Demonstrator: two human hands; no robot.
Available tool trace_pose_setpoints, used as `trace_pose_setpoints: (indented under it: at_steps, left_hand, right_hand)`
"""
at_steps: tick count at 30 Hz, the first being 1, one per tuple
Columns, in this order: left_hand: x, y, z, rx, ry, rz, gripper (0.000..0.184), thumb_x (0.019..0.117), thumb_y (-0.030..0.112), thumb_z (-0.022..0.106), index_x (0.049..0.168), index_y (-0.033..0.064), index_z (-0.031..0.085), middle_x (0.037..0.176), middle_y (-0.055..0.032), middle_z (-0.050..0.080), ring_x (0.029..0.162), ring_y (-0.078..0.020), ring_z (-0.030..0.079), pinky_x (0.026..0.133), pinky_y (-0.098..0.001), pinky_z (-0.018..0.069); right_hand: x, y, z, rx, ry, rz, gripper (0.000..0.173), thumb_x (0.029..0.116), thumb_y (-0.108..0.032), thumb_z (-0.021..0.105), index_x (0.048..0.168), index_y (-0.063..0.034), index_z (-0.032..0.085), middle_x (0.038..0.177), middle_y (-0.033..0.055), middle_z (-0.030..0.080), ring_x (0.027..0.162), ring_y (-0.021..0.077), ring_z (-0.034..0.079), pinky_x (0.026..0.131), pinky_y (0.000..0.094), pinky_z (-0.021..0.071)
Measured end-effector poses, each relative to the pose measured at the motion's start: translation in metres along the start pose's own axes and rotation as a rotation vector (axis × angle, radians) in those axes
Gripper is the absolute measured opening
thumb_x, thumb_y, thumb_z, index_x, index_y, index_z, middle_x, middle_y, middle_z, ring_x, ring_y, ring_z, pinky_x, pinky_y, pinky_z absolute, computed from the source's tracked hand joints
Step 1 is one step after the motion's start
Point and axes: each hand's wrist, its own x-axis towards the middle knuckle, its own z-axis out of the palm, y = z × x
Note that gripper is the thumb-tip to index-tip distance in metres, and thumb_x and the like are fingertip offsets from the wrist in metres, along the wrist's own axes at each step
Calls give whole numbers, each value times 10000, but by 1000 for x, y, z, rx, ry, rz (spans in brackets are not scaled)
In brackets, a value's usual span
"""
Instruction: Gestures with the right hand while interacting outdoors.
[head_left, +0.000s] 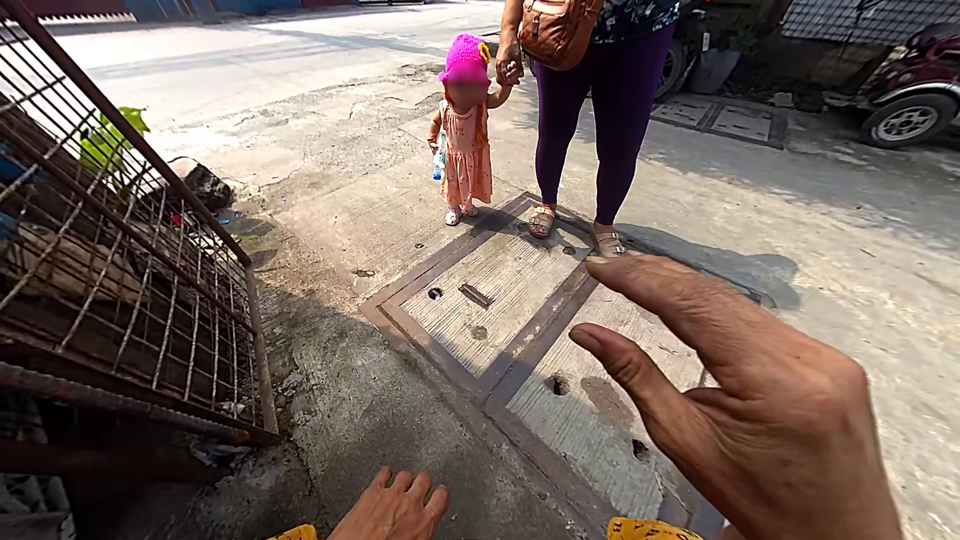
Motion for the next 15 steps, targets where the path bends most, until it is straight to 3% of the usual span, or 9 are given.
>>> trace_pose_setpoints:
  at_steps: [3,4,5,6,7,8,10,11,15]
  left_hand:
    - [0,0,0,-1,-5,-1,439,1066,273,553,1359,-54,566,1221,-315,634,1165,-496,614,998,-615,457]
    - [0,0,0,-4,-4,-3,440,1066,274,554,1358,-55,567,1224,-316,635,1165,-496,615,1000,-616,457]
    - [0,1,0,-4,-8,-4,442,1067,276,551,1359,-55,567,1228,-315,634,1165,-496,615,1003,-615,457]
    - [1,1,0,-2,-18,-8,445,1069,278,545,1367,-53,561,1236,-314,631,1171,-496,611,1007,-615,453]
    - [1,1,0,-1,-26,-10,448,1071,279,543,1373,-51,557,1242,-314,628,1179,-497,607,1012,-616,449]
    - [2,1,0,-1,-30,-11,450,1071,279,542,1378,-50,554,1246,-314,626,1185,-497,604,1014,-616,447]
    - [2,2,0,0,-30,-7,450,1071,277,542,1381,-49,554,1249,-314,626,1189,-498,602,1015,-614,447]
    - [2,2,0,1,-24,-6,445,1069,273,546,1377,-49,557,1247,-315,627,1187,-499,603,1013,-615,448]
    - [2,4,-1,12,-33,-3,445,1072,269,540,1382,-50,552,1251,-314,626,1187,-495,604,1012,-612,448]
  right_hand:
    - [1,2,0,-34,-62,-4,531,986,-433,635,1434,-150,603,1581,195,429,1519,385,300,1214,569,252]
    - [-1,2,-2,-49,-97,9,567,987,-456,622,1467,-159,571,1577,176,446,1504,375,340,1191,614,261]
    - [-5,2,-3,-64,-131,29,569,989,-490,601,1452,-159,590,1442,122,604,1384,303,532,1129,620,372]
    - [-9,4,-3,-65,-177,37,557,990,-533,570,1383,-145,643,1158,52,755,1102,219,719,960,570,524]
    - [-12,8,-2,-49,-244,27,584,986,-572,531,1323,-118,678,991,47,779,916,215,758,764,494,582]
    - [-14,9,-1,-46,-293,17,614,972,-586,520,1306,-99,688,1026,87,768,933,272,745,723,479,576]
    - [-13,7,-2,-88,-342,33,649,978,-589,509,1424,-128,611,1449,169,592,1362,403,536,1037,590,469]
    - [-11,7,-1,-94,-321,32,653,981,-570,520,1458,-127,581,1509,179,535,1423,414,468,1093,625,410]
    - [-14,7,-3,-60,-388,9,652,977,-574,512,1385,-78,628,1230,94,735,1147,322,700,919,539,555]
